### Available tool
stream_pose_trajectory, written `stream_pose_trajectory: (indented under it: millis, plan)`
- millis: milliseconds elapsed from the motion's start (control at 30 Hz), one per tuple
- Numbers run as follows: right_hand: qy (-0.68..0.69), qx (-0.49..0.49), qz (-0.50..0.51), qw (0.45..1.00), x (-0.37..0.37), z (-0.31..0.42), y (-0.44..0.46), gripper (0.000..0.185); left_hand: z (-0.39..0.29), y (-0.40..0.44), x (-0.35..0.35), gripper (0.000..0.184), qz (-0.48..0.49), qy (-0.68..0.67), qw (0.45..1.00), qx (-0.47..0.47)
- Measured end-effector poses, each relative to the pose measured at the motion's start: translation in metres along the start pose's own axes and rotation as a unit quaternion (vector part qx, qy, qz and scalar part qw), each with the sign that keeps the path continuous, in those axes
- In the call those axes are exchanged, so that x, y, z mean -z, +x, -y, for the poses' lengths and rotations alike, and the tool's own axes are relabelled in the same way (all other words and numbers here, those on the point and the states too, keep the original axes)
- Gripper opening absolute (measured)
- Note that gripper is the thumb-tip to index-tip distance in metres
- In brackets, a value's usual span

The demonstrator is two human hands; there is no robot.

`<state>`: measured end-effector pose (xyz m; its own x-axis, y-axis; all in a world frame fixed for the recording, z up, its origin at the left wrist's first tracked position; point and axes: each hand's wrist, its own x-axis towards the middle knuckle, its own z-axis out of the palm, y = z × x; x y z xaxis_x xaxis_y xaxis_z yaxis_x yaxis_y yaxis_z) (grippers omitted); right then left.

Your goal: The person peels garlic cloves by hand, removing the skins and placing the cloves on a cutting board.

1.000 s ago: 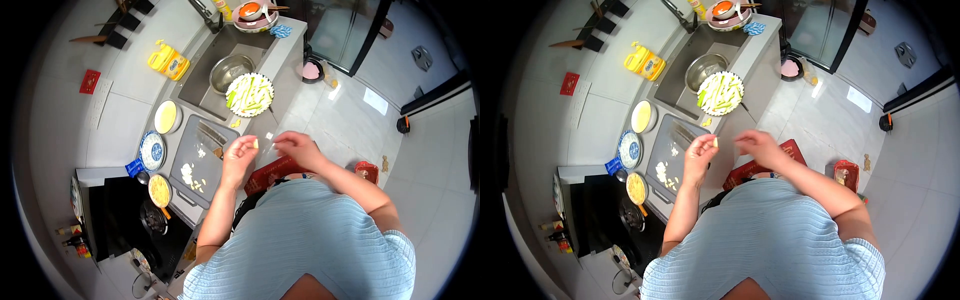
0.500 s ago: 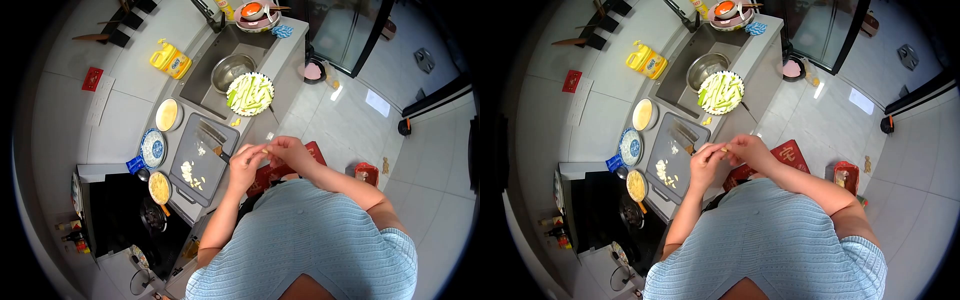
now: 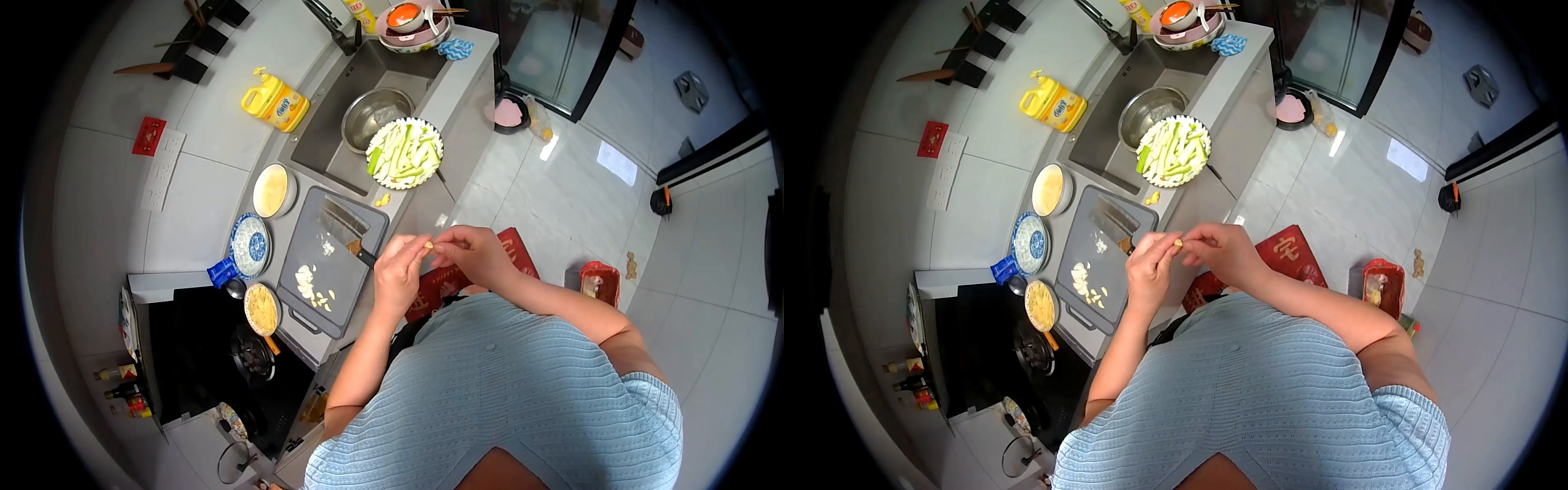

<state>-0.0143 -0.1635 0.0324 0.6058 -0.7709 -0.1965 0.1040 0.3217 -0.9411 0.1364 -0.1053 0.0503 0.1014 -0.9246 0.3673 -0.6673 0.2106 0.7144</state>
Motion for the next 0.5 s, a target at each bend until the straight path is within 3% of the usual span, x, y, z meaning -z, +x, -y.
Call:
stream_pose_trajectory:
  millis: [400, 500]
  plan:
    - [-0.123, 0.071, -0.039, 0.989, -0.0003, 0.0034, 0.0, 0.01, -0.0022, -0.0006, -0.007, 0.018, -0.009, 0.003, 1.0, 0.011]
    - [-0.153, 0.108, -0.04, 0.982, 0.0008, -0.0046, 0.0025, 0.01, -0.0061, 0.0001, -0.006, 0.025, 0.027, -0.057, 0.994, 0.087]
